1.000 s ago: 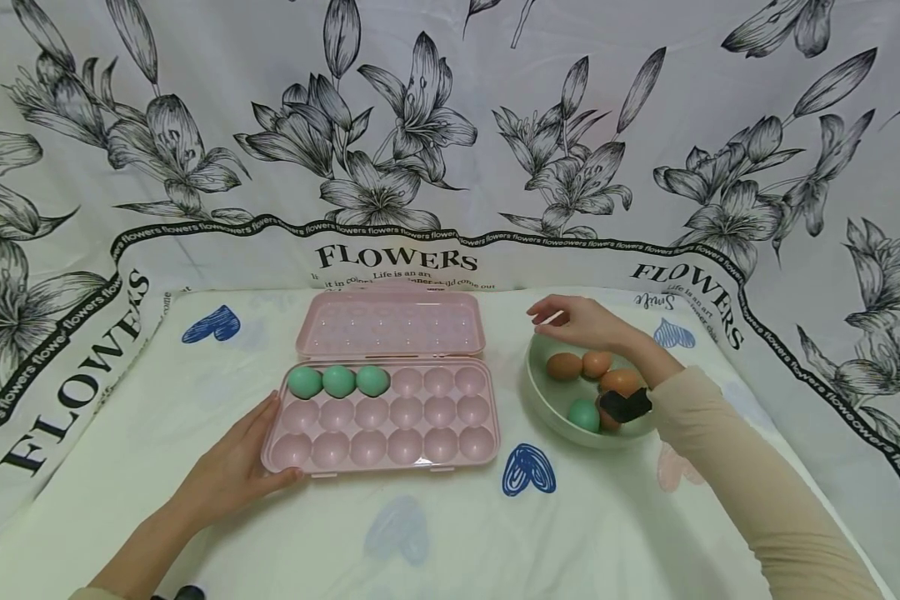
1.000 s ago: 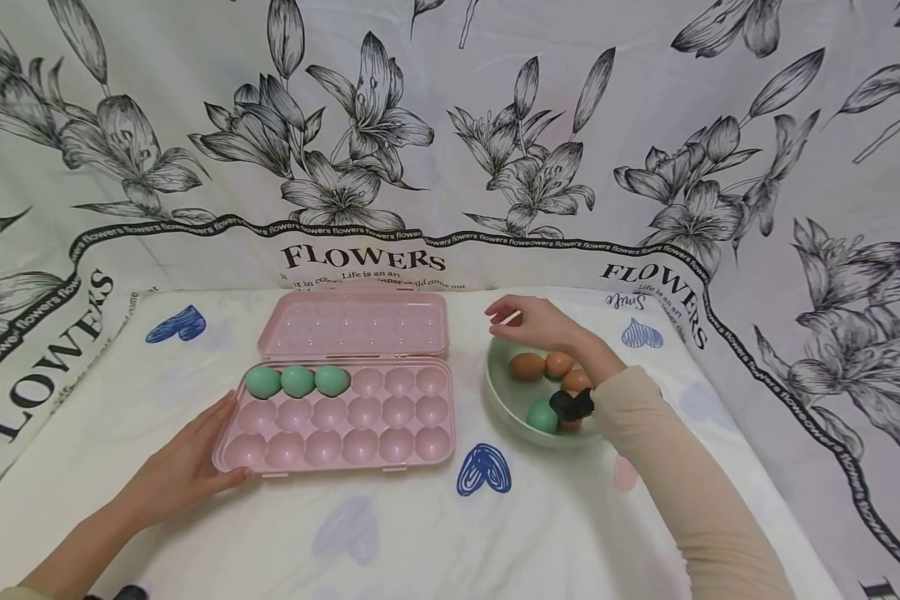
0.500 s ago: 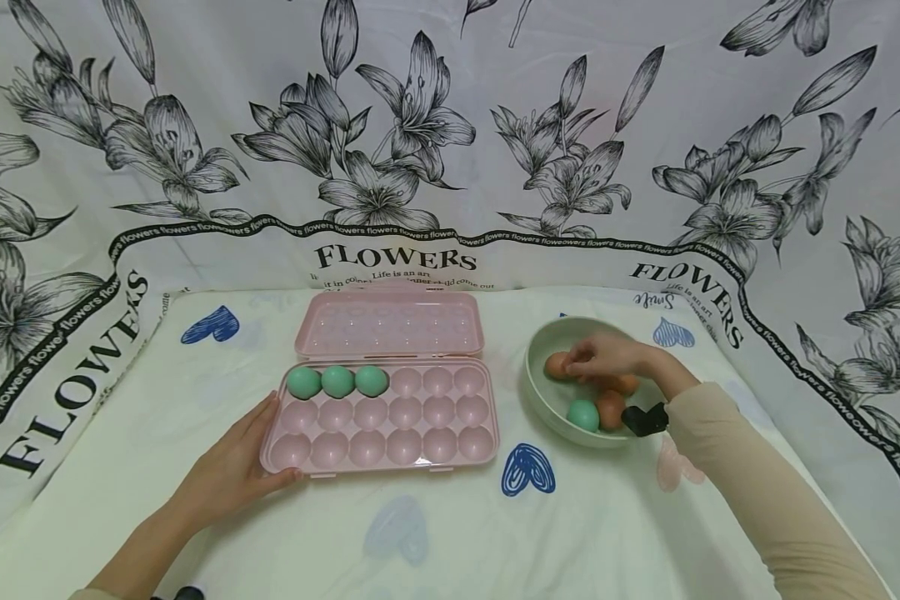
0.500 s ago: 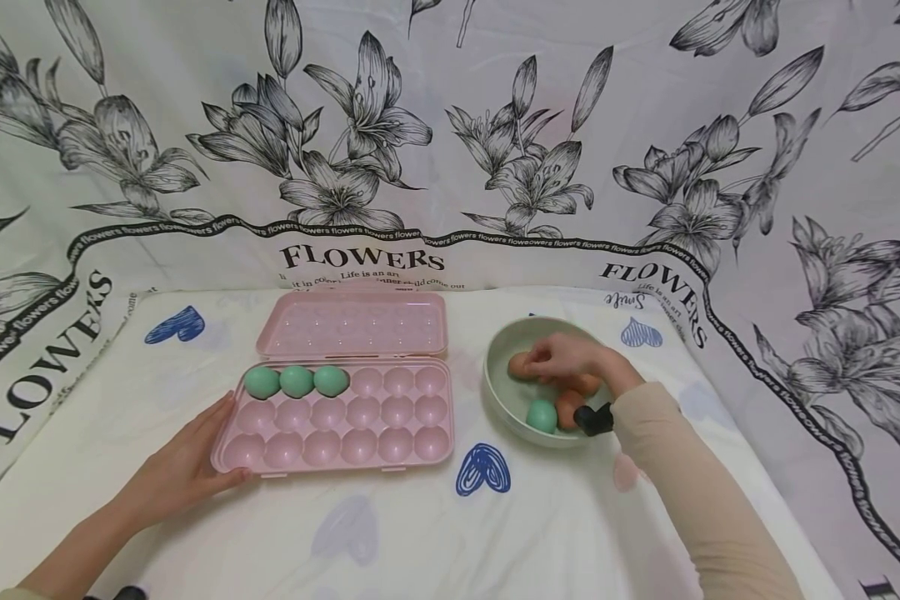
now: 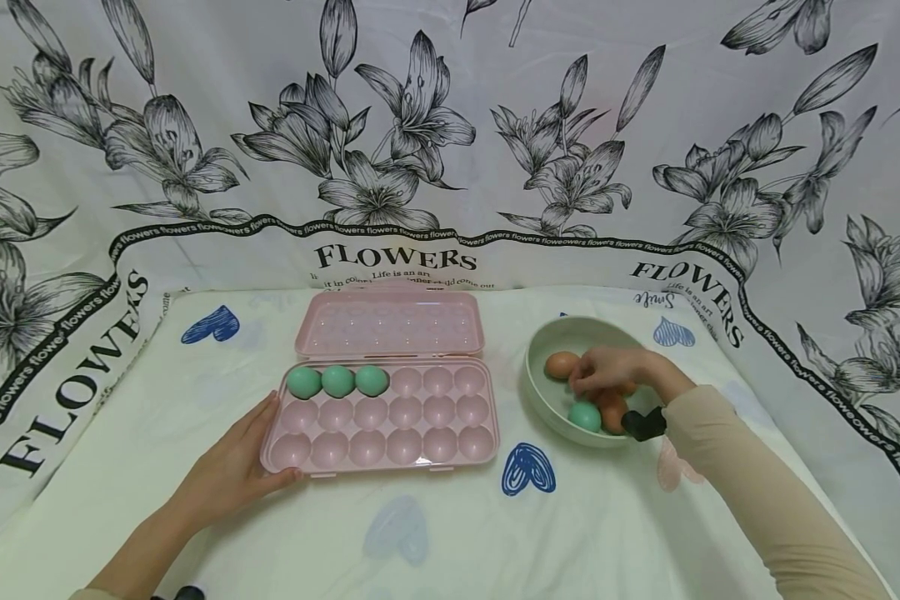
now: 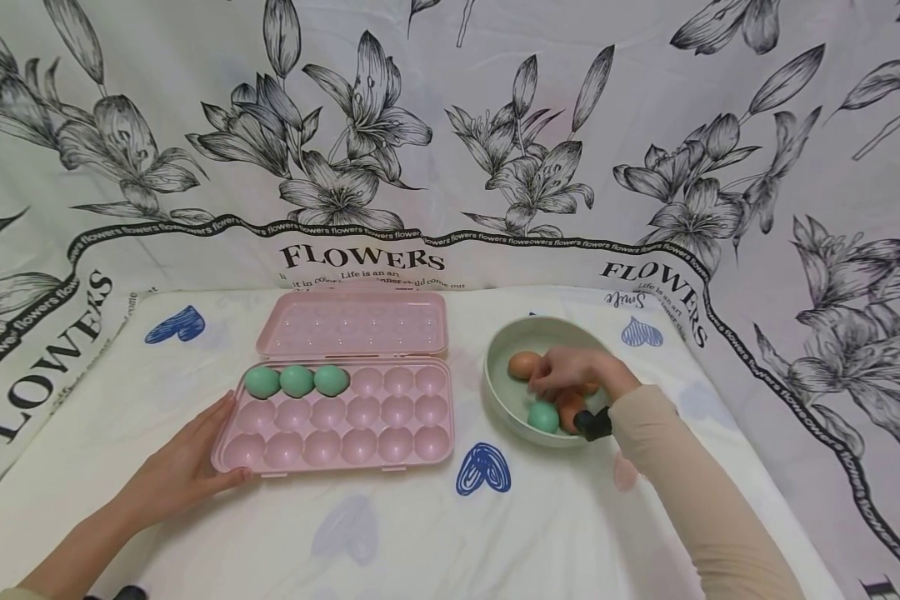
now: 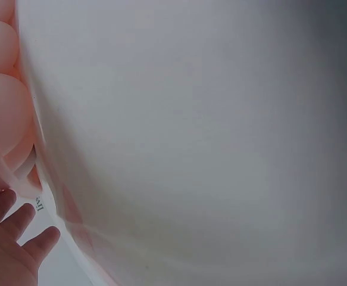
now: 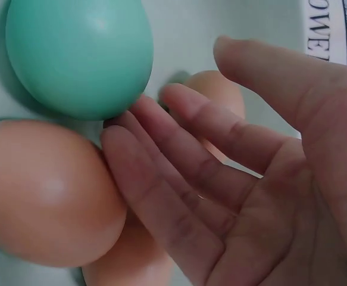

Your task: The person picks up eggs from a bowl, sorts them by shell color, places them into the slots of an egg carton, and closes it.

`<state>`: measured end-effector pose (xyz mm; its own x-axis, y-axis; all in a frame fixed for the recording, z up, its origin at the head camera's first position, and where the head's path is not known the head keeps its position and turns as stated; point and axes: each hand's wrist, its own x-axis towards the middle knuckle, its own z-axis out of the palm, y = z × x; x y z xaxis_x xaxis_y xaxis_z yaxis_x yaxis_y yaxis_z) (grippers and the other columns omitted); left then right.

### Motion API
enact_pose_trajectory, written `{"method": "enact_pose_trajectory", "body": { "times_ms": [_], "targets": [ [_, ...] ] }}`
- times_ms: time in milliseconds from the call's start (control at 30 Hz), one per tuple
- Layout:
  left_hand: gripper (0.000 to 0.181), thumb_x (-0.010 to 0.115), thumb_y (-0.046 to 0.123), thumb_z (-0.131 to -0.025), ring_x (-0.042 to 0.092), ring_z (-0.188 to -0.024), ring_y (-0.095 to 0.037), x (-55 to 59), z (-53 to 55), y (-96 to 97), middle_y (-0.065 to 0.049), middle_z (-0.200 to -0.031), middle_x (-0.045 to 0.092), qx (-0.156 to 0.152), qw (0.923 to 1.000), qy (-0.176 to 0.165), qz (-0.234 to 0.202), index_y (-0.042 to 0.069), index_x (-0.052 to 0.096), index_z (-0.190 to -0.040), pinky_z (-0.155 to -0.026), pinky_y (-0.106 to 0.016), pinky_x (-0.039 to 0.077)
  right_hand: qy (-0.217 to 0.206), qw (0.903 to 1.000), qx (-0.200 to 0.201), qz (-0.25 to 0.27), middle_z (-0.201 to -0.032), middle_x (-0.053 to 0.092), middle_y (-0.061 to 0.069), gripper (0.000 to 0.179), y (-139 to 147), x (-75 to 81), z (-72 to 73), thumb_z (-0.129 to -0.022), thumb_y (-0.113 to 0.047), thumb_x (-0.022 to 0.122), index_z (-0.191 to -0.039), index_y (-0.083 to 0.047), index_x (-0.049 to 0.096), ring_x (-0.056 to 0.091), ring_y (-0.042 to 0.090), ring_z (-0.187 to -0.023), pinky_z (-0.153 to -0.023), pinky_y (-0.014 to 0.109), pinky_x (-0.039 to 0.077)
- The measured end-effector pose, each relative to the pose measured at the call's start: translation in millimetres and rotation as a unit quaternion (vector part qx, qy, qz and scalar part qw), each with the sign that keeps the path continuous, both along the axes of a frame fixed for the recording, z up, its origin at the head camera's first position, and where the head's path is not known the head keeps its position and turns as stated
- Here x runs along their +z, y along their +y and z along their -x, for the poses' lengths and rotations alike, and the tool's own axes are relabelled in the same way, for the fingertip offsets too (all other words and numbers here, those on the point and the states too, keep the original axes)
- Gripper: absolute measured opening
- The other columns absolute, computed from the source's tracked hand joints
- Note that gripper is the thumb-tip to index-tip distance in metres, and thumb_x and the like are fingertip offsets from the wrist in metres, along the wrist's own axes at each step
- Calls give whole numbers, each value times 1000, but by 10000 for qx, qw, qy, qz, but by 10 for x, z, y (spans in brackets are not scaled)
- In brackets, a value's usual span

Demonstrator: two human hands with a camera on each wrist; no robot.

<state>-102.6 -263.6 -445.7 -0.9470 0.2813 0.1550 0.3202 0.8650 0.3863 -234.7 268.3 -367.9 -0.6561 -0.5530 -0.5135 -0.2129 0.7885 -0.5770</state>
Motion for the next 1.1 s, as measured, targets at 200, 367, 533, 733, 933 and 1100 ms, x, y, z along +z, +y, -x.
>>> {"method": "enact_pose_trajectory", "body": {
  "times_ms": [200,367,533,733,933,1100],
  "targets": [
    [108,70,59,-69,32,-129,-42,5,-3,2,-19,-148,27,42,9999,-96,49,2,20,-146,-95,-60,36,108,9995,185,-241,-82,68,3,20,-37,-9,-20,-87,-16,61,-94,0,70,59,10,-70,-64,18,48],
    [108,70,60,-69,31,-130,-41,3,-2,2,-18,-148,27,53,9999,-115,62,2,20,-146,-95,-59,36,254,9962,541,-638,-81,67,-5,19,-44,-6,-24,-85,-19,62,-94,-7,73,52,4,-68,-62,15,41],
    [110,69,62,-68,32,-130,-41,9,0,6,-19,-148,27,64,9998,-139,124,2,20,-146,-95,-59,36,-19,9936,547,-991,-94,66,-6,25,-43,-10,-18,-86,-25,61,-103,-10,70,51,5,-80,-77,19,41],
    [111,69,63,-68,31,-130,-41,-1,9,8,-19,-148,27,84,9997,-201,97,2,20,-146,-97,-58,35,-239,9935,448,-1015,-91,64,-5,24,-67,-5,-22,-89,-26,59,-103,-11,69,53,7,-80,-80,22,42],
    [110,70,61,-67,31,-130,-40,-4,8,6,-18,-148,28,61,9998,-153,67,2,20,-146,-96,-58,36,-407,9945,171,-947,-81,63,-4,21,-98,-10,-39,-89,-30,57,-94,-14,69,57,10,-76,-75,23,46],
    [109,70,60,-68,32,-130,-40,-4,9,4,-19,-148,28,35,9999,-99,82,2,20,-146,-95,-58,36,-435,9958,172,-788,-89,63,-4,22,-112,-32,-40,-89,-30,56,-99,-15,68,56,10,-81,-78,24,45]
  ]
}}
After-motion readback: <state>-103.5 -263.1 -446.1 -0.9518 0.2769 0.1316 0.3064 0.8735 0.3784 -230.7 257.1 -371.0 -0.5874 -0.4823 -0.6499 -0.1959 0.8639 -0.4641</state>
